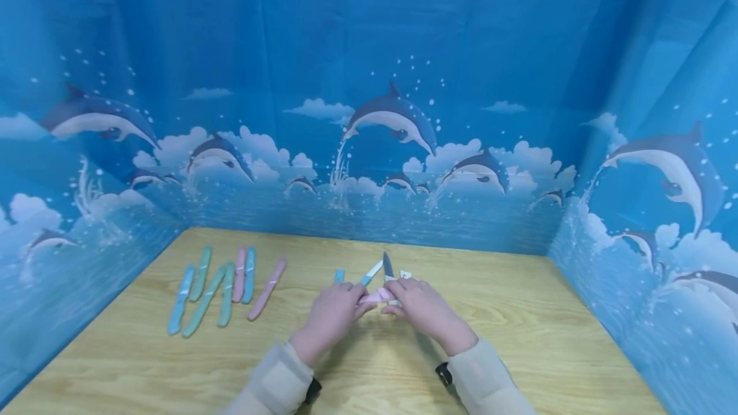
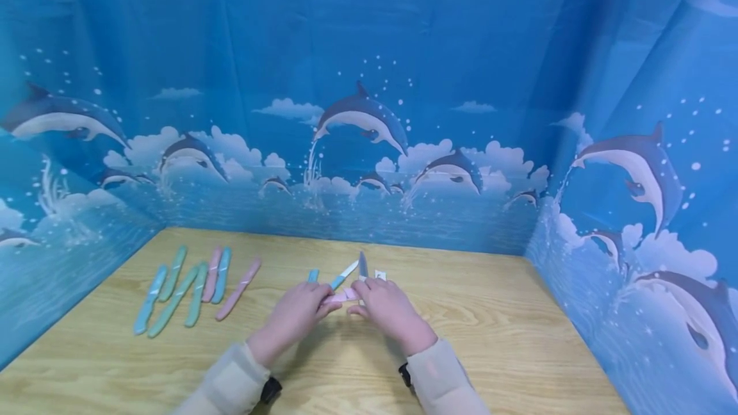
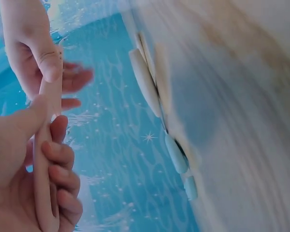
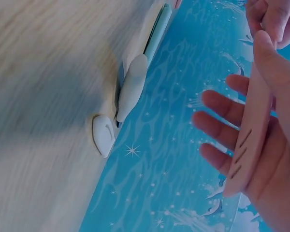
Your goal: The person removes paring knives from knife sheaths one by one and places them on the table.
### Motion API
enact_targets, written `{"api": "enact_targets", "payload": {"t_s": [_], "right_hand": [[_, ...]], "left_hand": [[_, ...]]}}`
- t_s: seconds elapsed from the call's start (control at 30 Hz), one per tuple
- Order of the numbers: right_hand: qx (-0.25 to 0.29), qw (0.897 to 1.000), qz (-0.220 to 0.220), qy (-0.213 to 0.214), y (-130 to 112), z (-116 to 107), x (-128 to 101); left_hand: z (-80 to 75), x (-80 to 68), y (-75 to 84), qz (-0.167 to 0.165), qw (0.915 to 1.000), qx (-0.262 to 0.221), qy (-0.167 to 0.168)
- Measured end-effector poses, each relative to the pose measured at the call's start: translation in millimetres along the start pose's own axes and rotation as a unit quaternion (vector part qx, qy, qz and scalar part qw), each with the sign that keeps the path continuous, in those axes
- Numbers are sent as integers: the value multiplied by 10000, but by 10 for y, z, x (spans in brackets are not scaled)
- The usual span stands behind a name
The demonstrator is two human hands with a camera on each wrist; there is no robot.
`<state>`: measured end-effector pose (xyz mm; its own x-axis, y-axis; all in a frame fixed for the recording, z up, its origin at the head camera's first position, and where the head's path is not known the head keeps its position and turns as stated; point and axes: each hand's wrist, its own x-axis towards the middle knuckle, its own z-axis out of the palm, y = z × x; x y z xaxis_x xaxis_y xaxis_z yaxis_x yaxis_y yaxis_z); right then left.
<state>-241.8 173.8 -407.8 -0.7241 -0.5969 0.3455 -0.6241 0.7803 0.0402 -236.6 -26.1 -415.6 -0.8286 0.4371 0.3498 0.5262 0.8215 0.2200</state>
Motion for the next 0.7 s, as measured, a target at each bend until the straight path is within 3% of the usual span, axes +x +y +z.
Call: {"api": "enact_targets", "payload": {"t_s": [0.23, 0.47, 0.7], "right_hand": [[601, 9981, 58, -80, 65, 0, -53], [1376, 9887, 203, -554, 98, -10, -69], [1369, 9892, 71, -521, 119, -86, -68]], "left_hand": [[-12, -21, 1, 318, 9989, -317, -140], [9, -33, -32, 561, 9976, -397, -109], [-12, -11, -20, 760, 9964, -356, 103]]}}
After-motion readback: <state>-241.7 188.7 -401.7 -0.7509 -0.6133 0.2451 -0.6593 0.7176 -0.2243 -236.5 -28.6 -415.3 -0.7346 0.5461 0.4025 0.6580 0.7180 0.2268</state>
